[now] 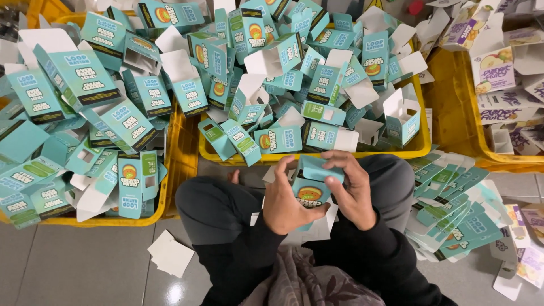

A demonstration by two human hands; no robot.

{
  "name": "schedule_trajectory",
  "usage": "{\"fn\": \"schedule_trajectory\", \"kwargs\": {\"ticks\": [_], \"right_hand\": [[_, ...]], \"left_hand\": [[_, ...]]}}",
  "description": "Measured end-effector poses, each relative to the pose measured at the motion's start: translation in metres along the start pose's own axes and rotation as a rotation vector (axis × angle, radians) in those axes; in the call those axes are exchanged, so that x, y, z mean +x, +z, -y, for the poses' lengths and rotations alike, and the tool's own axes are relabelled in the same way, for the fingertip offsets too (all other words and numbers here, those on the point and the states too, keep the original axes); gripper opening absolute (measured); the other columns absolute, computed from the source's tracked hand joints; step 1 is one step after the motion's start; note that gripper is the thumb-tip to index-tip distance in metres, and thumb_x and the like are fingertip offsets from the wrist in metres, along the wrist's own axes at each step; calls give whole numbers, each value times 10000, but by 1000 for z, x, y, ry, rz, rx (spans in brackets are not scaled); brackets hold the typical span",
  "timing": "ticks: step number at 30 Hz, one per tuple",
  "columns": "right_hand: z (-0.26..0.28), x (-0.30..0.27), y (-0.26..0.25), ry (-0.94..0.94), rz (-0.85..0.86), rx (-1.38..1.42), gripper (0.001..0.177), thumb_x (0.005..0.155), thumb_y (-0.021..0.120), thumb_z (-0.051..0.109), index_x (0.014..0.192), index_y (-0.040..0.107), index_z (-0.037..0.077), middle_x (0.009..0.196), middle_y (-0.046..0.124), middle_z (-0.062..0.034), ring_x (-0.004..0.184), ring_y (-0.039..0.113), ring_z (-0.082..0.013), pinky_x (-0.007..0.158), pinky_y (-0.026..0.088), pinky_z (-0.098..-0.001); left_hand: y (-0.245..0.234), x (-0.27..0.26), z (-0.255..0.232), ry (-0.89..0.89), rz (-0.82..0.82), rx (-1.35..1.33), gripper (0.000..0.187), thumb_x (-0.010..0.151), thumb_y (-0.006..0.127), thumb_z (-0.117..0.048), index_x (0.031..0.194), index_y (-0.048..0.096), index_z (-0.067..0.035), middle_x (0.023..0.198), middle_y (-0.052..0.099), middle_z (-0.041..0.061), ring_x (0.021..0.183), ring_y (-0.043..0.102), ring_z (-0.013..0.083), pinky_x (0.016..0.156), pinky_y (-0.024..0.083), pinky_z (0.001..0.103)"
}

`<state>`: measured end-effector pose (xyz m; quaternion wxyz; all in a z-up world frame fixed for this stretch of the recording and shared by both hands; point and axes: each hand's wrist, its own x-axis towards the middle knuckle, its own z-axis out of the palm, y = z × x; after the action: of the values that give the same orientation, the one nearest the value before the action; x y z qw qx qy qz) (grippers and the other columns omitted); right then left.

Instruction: Folding flat cardboard boxes into their final 3D shape by hand.

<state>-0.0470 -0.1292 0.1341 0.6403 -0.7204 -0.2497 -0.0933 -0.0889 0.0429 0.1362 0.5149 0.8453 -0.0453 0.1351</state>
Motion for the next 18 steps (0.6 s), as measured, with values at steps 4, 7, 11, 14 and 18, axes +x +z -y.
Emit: {"fn": "schedule_trajectory", "kwargs": {"ticks": [4,7,11,14,18], "right_hand": [[15,3,5,102,-83,49,207,1044,577,90,1173,690,-28,1224,692,-227,1209,654,-346,963,483,-448],[14,1,3,114,-98,56,216,1017,612,46,1191,725,-17,1195,726,-212,1216,665,-363,990,498,-469],[15,3,1,132,-96,79,178,983,650,11,1121,754,-31,1128,745,-225,1147,694,-351,947,527,-462],[17,4,-1,144,-68,76,180,975,659,13,1111,772,-19,1110,755,-219,1104,706,-331,895,541,-419],[15,5,-4,144,-30,85,187,958,676,27,1105,786,-6,1086,759,-230,1079,718,-341,854,563,-431]], "left_hand": [[7,-5,0,-6,37,11,1111,553,894,-440,1407,287,-72,1171,656,219,851,736,503,755,614,612],[10,-7,2,-2,42,13,1101,563,866,-477,1408,290,-70,1172,659,232,845,724,526,761,596,641],[11,-8,3,-12,50,29,1085,539,863,-482,1387,316,-84,1123,678,218,824,730,511,752,604,623],[9,-7,2,-13,53,16,1074,536,862,-471,1376,328,-66,1099,678,236,807,727,521,748,605,622],[4,-5,0,-10,60,3,1073,515,885,-411,1361,324,-62,1103,679,221,831,742,495,748,617,590]]}}
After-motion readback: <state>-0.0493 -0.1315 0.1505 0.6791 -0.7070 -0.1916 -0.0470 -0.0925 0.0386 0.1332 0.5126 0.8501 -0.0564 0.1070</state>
